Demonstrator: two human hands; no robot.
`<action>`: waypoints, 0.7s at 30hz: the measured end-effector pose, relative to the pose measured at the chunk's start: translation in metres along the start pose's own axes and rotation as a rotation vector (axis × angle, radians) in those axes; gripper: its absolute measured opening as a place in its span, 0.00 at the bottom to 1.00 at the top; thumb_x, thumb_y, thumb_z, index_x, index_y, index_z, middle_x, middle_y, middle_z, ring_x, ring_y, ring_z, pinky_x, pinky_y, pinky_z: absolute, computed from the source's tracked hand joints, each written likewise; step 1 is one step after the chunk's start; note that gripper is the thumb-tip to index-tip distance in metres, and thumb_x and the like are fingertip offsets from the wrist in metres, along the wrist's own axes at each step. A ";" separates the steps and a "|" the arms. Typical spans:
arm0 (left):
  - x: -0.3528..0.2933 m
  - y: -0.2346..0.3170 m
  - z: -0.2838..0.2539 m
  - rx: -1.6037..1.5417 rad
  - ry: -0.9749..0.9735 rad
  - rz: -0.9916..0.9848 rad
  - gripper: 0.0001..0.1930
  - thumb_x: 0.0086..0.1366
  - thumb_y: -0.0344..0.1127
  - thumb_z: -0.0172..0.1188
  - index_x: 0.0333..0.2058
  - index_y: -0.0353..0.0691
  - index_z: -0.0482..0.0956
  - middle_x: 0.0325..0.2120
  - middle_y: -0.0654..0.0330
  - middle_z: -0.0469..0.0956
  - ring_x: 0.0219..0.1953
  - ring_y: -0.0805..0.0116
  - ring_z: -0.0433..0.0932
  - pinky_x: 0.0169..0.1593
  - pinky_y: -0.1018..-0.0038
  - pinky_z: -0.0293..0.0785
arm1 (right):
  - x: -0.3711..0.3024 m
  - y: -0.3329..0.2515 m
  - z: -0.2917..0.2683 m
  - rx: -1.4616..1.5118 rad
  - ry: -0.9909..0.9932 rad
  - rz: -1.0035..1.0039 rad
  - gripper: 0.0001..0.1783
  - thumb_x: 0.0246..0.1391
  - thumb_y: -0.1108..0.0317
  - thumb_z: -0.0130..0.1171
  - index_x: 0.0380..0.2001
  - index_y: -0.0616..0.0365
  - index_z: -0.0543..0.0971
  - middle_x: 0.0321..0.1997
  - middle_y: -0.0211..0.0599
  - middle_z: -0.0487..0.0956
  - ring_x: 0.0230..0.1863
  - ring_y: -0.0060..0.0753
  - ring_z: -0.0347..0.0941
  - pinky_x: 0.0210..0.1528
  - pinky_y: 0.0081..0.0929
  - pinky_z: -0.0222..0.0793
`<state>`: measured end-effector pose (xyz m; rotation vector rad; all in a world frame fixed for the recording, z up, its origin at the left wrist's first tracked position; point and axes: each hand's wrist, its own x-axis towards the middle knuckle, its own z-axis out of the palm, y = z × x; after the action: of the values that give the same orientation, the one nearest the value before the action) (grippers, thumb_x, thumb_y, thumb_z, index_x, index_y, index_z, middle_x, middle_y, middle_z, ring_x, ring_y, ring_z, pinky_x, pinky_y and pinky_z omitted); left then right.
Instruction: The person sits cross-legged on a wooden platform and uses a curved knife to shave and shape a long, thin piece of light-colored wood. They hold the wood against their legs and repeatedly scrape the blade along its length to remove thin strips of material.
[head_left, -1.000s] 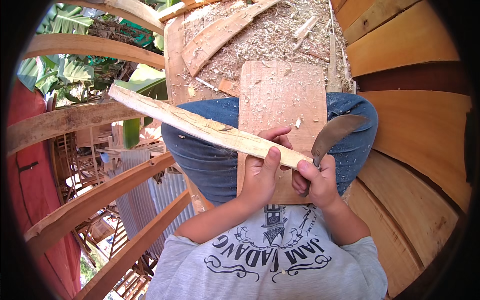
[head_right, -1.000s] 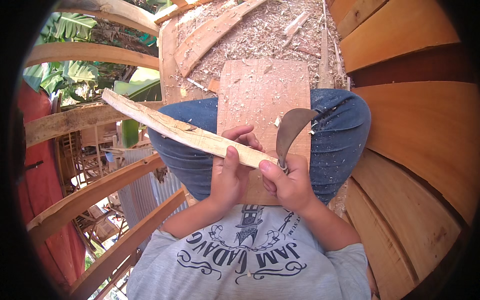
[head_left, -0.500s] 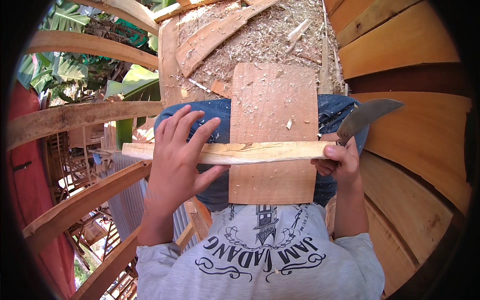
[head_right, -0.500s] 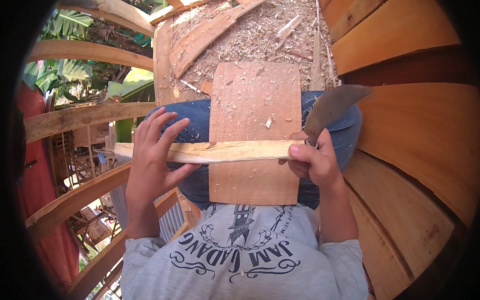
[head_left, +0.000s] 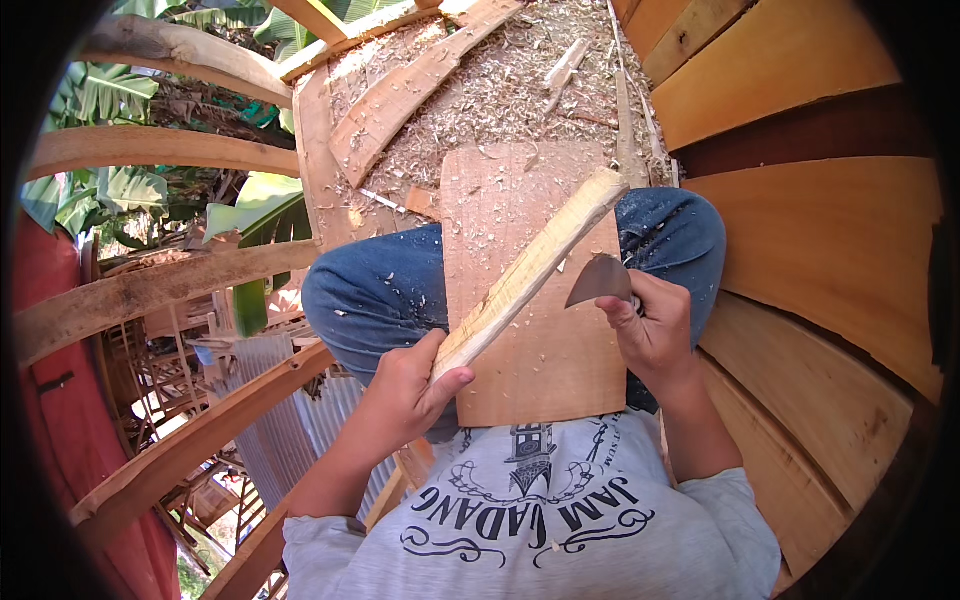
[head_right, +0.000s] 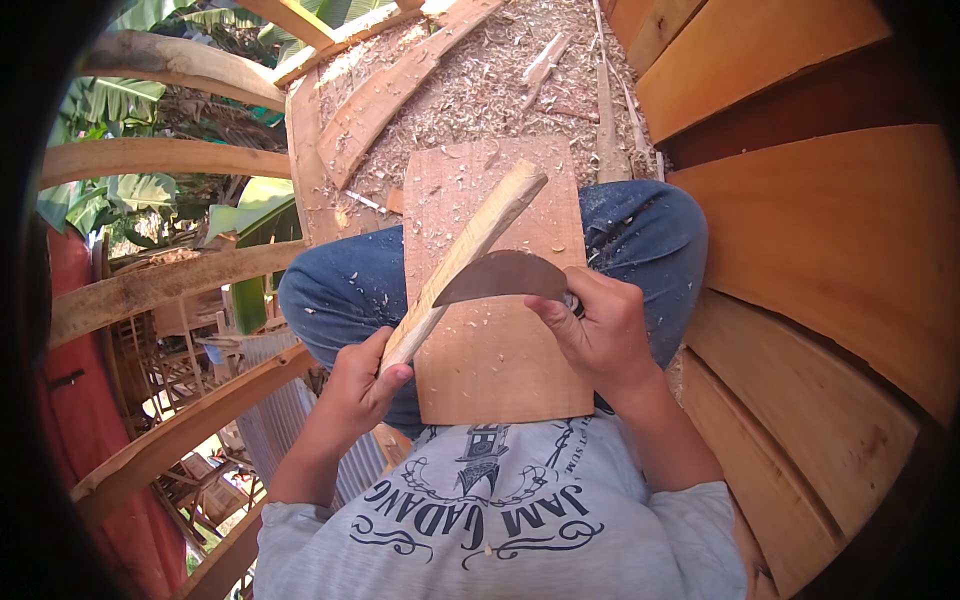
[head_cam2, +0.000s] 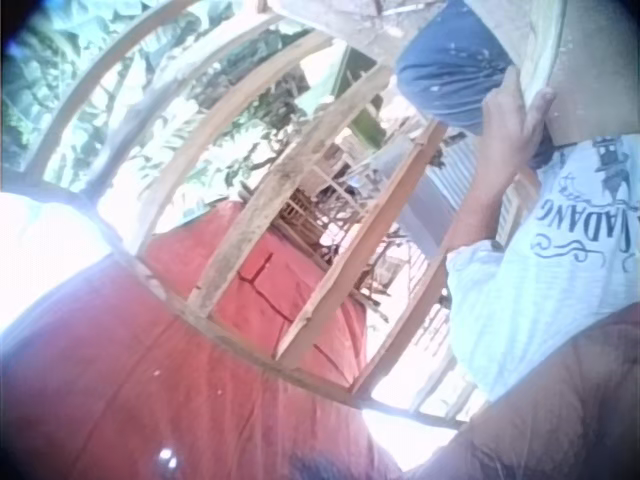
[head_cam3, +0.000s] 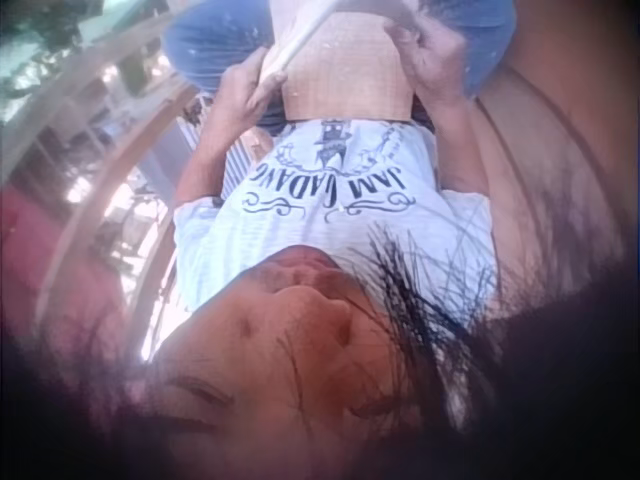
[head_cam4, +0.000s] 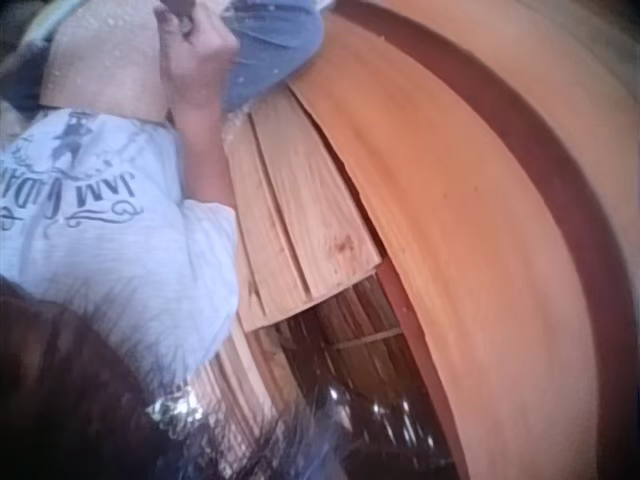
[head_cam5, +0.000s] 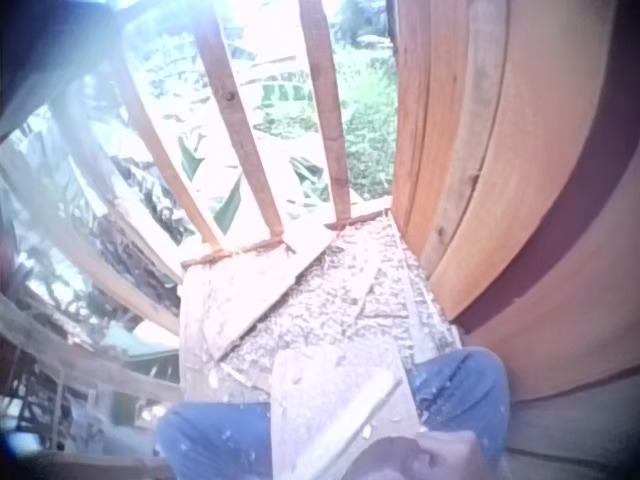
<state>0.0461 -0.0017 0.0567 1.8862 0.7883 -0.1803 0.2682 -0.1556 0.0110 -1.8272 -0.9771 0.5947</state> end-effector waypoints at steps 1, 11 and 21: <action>0.000 0.002 0.004 -0.032 0.023 0.008 0.19 0.61 0.46 0.59 0.30 0.31 0.70 0.15 0.46 0.67 0.19 0.47 0.71 0.24 0.68 0.66 | -0.001 -0.004 0.003 -0.076 -0.008 -0.056 0.28 0.51 0.46 0.59 0.15 0.61 0.71 0.13 0.39 0.65 0.14 0.35 0.65 0.18 0.27 0.59; -0.010 0.002 0.032 -0.238 0.141 -0.022 0.17 0.57 0.40 0.65 0.33 0.30 0.75 0.14 0.57 0.71 0.16 0.75 0.71 0.22 0.77 0.66 | 0.020 -0.004 -0.003 -0.432 0.135 -0.262 0.32 0.42 0.38 0.61 0.10 0.55 0.66 0.10 0.35 0.64 0.11 0.37 0.65 0.14 0.27 0.58; -0.015 0.012 0.046 -0.361 0.089 -0.072 0.15 0.59 0.38 0.64 0.34 0.30 0.74 0.14 0.60 0.73 0.16 0.78 0.72 0.21 0.79 0.66 | 0.043 0.016 -0.019 -0.460 0.288 -0.178 0.35 0.40 0.35 0.61 0.08 0.57 0.64 0.07 0.36 0.59 0.09 0.38 0.60 0.13 0.29 0.55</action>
<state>0.0518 -0.0512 0.0526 1.5344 0.8858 0.0035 0.3122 -0.1338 0.0050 -2.1190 -1.1243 -0.0131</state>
